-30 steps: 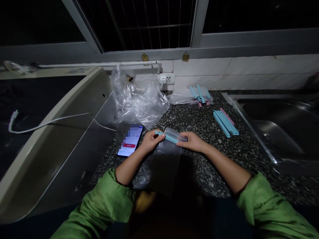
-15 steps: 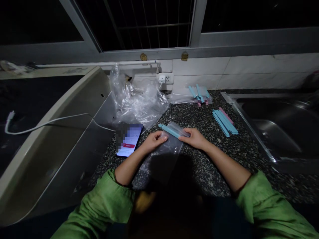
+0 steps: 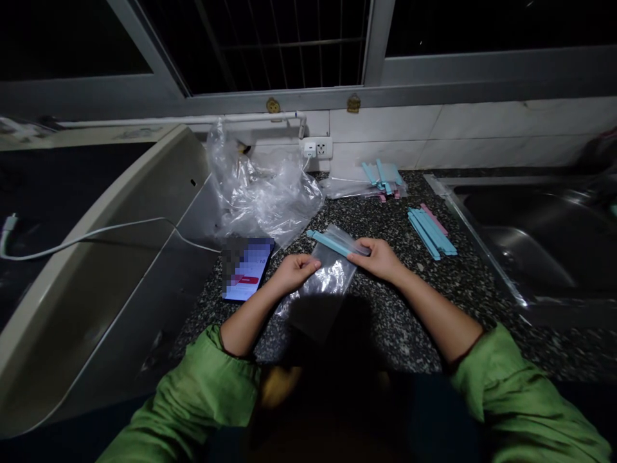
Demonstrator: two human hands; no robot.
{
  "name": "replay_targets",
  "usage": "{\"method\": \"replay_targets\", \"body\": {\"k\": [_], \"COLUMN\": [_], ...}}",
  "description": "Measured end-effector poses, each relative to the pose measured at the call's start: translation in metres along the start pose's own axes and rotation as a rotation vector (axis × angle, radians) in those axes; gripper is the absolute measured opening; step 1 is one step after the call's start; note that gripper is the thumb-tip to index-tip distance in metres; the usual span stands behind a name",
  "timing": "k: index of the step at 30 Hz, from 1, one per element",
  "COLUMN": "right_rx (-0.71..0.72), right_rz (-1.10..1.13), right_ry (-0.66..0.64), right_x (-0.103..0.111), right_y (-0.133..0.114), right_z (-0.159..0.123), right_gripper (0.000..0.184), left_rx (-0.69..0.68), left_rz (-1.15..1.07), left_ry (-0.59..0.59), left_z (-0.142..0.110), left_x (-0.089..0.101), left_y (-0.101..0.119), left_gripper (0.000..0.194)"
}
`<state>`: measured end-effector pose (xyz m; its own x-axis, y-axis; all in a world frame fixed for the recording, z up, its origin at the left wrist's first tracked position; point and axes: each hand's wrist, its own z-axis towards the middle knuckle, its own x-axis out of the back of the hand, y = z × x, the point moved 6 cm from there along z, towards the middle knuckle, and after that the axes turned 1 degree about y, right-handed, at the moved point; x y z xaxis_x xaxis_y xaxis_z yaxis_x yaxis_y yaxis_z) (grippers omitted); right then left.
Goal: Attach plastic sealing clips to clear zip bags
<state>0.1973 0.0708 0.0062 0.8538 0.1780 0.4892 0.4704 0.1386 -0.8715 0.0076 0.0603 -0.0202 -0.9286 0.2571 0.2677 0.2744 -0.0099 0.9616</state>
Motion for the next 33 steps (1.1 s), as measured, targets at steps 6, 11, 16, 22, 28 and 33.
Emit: {"method": "replay_targets", "body": {"k": [6,11,16,22,28,33], "right_rx": [0.016,-0.043,-0.146,-0.131,-0.09,-0.09], "right_rz": [0.034,0.363,0.445,0.279,0.258,0.271], "right_ry": [-0.083,0.044,-0.131,-0.14,-0.113,-0.101], "right_x": [-0.011,-0.01,-0.028,-0.053,-0.066,-0.066], "right_y": [-0.006,0.002,0.009,0.003,0.001,0.003], "right_z": [-0.005,-0.002,-0.003,0.0,0.016,0.016], "right_gripper": [0.043,0.056,0.049,0.045,0.045,0.044], "left_rx": [-0.07,-0.102,-0.174,-0.248,-0.115,-0.254], "left_rz": [-0.094,-0.074,-0.063,0.214,0.43,0.389], "left_ry": [-0.016,0.177,0.37,0.49,0.593,0.556], "left_z": [0.0,0.0,-0.004,-0.01,-0.014,-0.012], "left_x": [-0.001,0.012,0.025,0.038,0.056,0.049], "left_y": [0.005,0.007,0.011,0.015,0.009,0.014], "left_gripper": [0.035,0.03,0.025,0.023,0.02,0.024]}}
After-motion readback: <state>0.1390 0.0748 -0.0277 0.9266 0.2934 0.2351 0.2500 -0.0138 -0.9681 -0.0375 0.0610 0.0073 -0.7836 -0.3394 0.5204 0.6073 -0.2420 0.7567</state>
